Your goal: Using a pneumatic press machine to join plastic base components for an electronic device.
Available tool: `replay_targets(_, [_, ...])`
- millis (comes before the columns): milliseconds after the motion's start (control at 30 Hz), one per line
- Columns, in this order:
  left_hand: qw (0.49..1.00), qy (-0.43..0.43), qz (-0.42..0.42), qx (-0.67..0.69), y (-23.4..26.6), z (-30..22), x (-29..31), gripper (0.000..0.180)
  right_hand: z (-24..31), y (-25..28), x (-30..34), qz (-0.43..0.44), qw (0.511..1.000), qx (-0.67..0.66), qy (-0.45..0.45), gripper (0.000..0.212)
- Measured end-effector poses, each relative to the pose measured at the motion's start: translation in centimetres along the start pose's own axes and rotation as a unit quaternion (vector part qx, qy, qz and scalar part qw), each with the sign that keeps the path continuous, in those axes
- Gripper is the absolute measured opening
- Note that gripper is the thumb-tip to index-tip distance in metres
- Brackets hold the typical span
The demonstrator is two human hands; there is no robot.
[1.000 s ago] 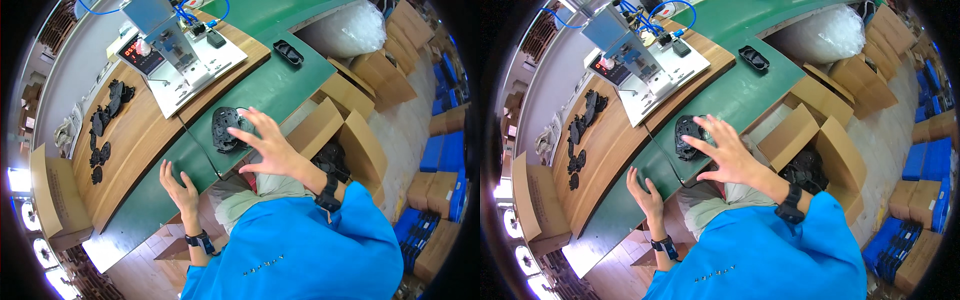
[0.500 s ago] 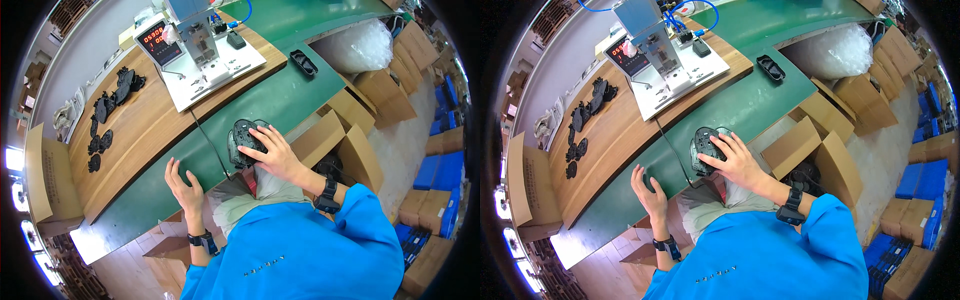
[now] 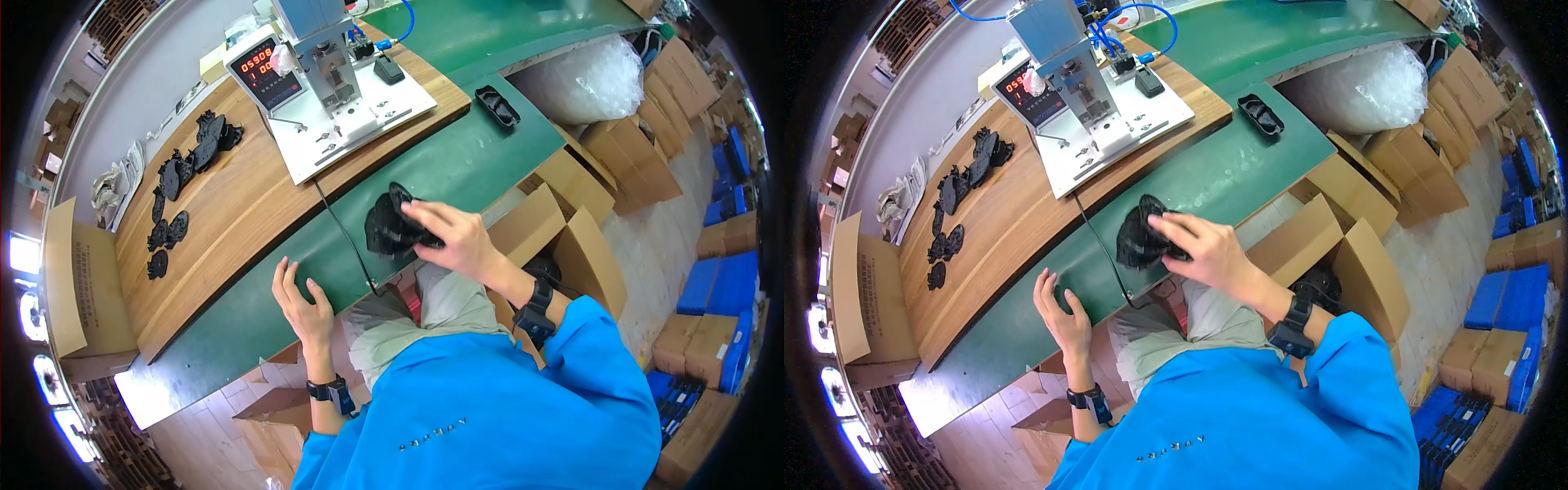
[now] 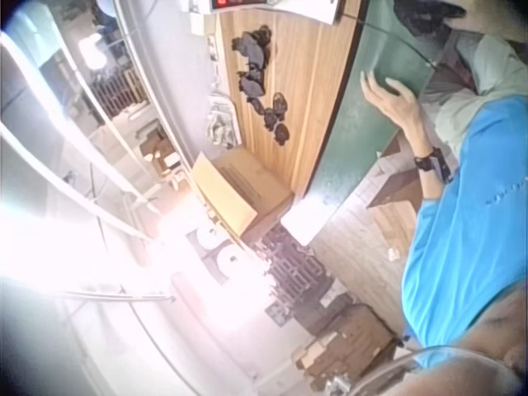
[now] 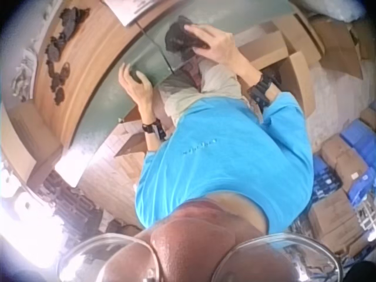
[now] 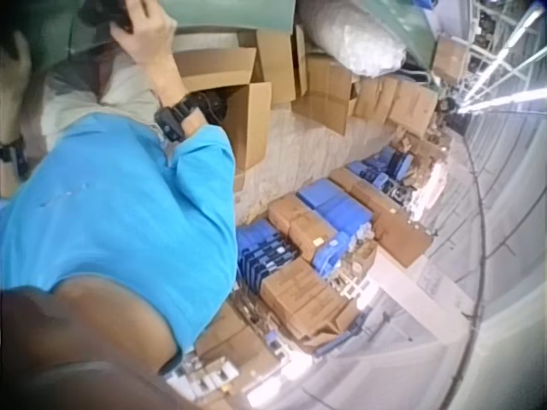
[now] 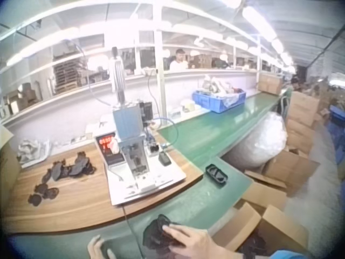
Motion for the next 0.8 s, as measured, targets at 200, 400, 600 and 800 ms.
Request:
replay_targets(200, [0.999, 0.023, 0.017, 0.028, -0.1, 0.1, 0.2, 0.04, -3.5, 0.1, -2.1, -0.116, 0.975, -0.087, -0.166, 0.042])
replay_targets(400, [1.0, 0.004, 0.008, 0.002, -0.2, -0.1, 0.1, 0.038, -7.8, -1.8, -1.6, -0.189, 0.915, -0.228, -0.275, 0.036])
replay_targets(600, [1.0, 0.003, 0.025, 0.014, -0.9, 0.1, -0.3, 0.038, -8.6, 0.3, 1.2, -0.279, 0.819, -0.375, -0.334, 0.035])
replay_targets(800, [1.0, -0.001, 0.015, 0.007, -0.1, 1.7, 0.4, 0.035, -6.5, 9.2, 10.5, -0.366, 0.815, -0.265, -0.362, 0.037])
Point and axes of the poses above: each hand's wrist, its own x-axis away from the middle knuckle, its own y-axis out of the back of the hand, z = x × y, the point moved 3 cm from there along -x, towards the middle knuckle, and after that the axes turned 12 degrees about y, right-handed, at the moved point
